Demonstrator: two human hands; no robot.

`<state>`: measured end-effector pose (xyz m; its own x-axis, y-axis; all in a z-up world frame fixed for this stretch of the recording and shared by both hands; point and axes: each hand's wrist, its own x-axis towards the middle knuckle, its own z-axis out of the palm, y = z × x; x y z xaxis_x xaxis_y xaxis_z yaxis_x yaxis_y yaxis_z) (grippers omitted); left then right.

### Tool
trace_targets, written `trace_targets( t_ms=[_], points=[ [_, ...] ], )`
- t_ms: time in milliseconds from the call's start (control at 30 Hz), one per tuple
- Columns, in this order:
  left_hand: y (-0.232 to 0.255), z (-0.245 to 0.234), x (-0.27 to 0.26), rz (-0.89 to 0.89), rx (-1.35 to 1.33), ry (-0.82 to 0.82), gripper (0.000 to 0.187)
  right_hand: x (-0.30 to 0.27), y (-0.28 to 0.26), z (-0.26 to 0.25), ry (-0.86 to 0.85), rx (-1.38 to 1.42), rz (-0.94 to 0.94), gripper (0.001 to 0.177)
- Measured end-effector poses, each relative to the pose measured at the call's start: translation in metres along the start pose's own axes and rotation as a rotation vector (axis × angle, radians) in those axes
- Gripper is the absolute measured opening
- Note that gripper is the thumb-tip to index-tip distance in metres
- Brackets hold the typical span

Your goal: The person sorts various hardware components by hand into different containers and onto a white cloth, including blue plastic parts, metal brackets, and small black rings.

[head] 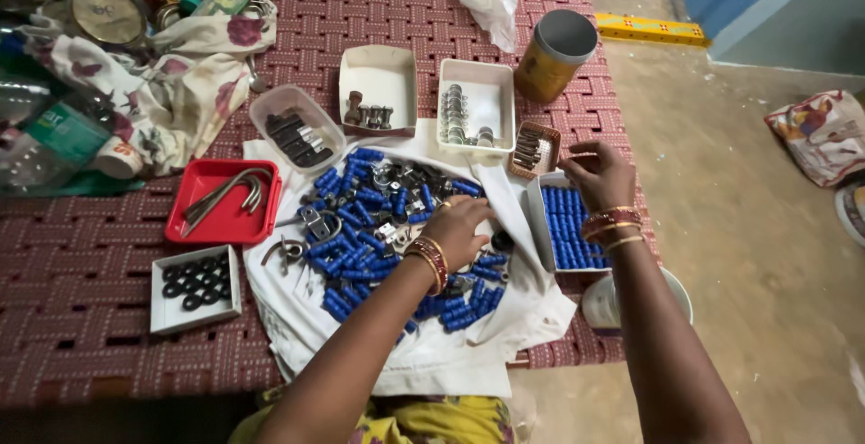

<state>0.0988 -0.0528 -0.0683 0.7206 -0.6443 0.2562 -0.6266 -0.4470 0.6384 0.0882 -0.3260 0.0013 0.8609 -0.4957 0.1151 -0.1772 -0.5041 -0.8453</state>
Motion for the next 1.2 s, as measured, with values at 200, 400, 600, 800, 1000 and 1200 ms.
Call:
trace_targets(
  t_ms=[200,400,600,800,1000,1200],
  points=[
    [-0.021,0.015,0.039,0.000,0.160,-0.152,0.045,0.051,0.027,0.026,0.055,-0.508,-0.224,0.012],
    [-0.030,0.023,0.060,-0.032,0.171,-0.180,0.049,0.090,0.061,0.047,0.063,-0.691,-0.310,0.008],
    [-0.039,0.031,0.065,-0.005,0.157,-0.157,0.048,0.118,0.078,0.067,0.054,-0.672,-0.235,0.011],
    [-0.047,0.035,0.063,-0.001,0.105,-0.154,0.043,0.133,0.088,0.082,0.036,-0.765,-0.221,0.012],
    [-0.055,0.038,0.060,0.004,0.091,-0.158,0.043,0.139,0.090,0.092,-0.002,-0.882,-0.166,0.016],
    [-0.058,0.038,0.054,0.001,0.065,-0.145,0.043,0.135,0.078,0.090,-0.016,-0.884,-0.095,0.013]
  ],
)
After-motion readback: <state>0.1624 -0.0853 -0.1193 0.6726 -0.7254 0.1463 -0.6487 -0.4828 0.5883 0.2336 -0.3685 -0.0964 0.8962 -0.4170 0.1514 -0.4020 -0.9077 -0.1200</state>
